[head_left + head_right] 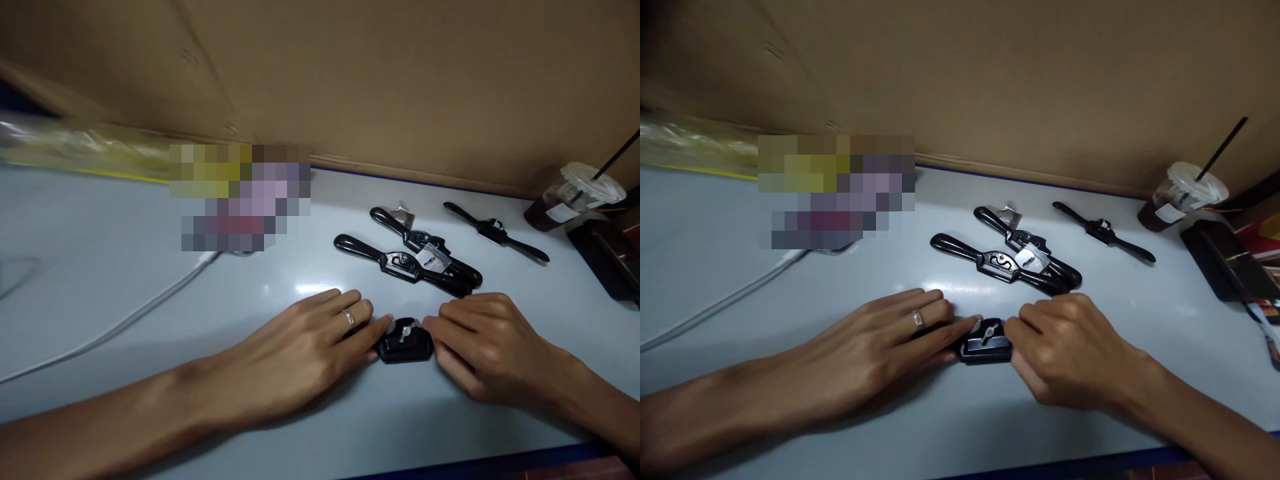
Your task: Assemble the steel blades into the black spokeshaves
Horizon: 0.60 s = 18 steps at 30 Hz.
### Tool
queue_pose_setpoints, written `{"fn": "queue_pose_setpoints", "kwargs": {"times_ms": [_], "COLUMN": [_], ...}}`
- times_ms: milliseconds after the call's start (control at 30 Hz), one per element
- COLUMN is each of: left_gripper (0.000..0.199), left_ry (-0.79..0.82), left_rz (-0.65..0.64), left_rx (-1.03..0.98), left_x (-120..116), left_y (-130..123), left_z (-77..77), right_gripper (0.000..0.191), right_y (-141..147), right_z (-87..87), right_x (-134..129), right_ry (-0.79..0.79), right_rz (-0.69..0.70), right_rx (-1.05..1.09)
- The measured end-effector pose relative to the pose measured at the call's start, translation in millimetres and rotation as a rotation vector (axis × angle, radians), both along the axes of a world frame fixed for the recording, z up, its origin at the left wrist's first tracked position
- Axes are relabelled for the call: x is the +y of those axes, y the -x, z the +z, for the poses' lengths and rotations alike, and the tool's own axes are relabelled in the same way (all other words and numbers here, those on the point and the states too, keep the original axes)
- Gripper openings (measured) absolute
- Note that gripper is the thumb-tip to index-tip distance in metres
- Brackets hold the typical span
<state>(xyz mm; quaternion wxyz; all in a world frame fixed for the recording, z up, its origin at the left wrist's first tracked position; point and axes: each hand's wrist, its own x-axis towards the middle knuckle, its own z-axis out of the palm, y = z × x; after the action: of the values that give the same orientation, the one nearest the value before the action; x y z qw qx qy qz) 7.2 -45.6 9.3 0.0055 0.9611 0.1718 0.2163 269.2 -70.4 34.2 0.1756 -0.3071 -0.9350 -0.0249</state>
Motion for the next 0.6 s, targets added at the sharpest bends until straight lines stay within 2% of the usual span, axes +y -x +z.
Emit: {"fn": "queue_pose_setpoints", "kwargs": {"times_ms": [167, 600], "left_gripper": [0.027, 0.025], "left_ry": [-0.012, -0.037], "left_rz": [-0.005, -0.016], "left_rx": [0.003, 0.012], "left_x": [-0.9, -1.3], "left_y": [-0.4, -0.8], "left_z": [2.1, 1.7], "right_gripper": [0.032, 0.031], "right_y": [2.9, 0.2], "right_z": [1.9, 1.4], "right_x": [-3.3, -1.5], "right_ry": [-0.044, -0.015], "right_rz": [0.010, -0.002], "right_rx": [0.009, -0.013]}}
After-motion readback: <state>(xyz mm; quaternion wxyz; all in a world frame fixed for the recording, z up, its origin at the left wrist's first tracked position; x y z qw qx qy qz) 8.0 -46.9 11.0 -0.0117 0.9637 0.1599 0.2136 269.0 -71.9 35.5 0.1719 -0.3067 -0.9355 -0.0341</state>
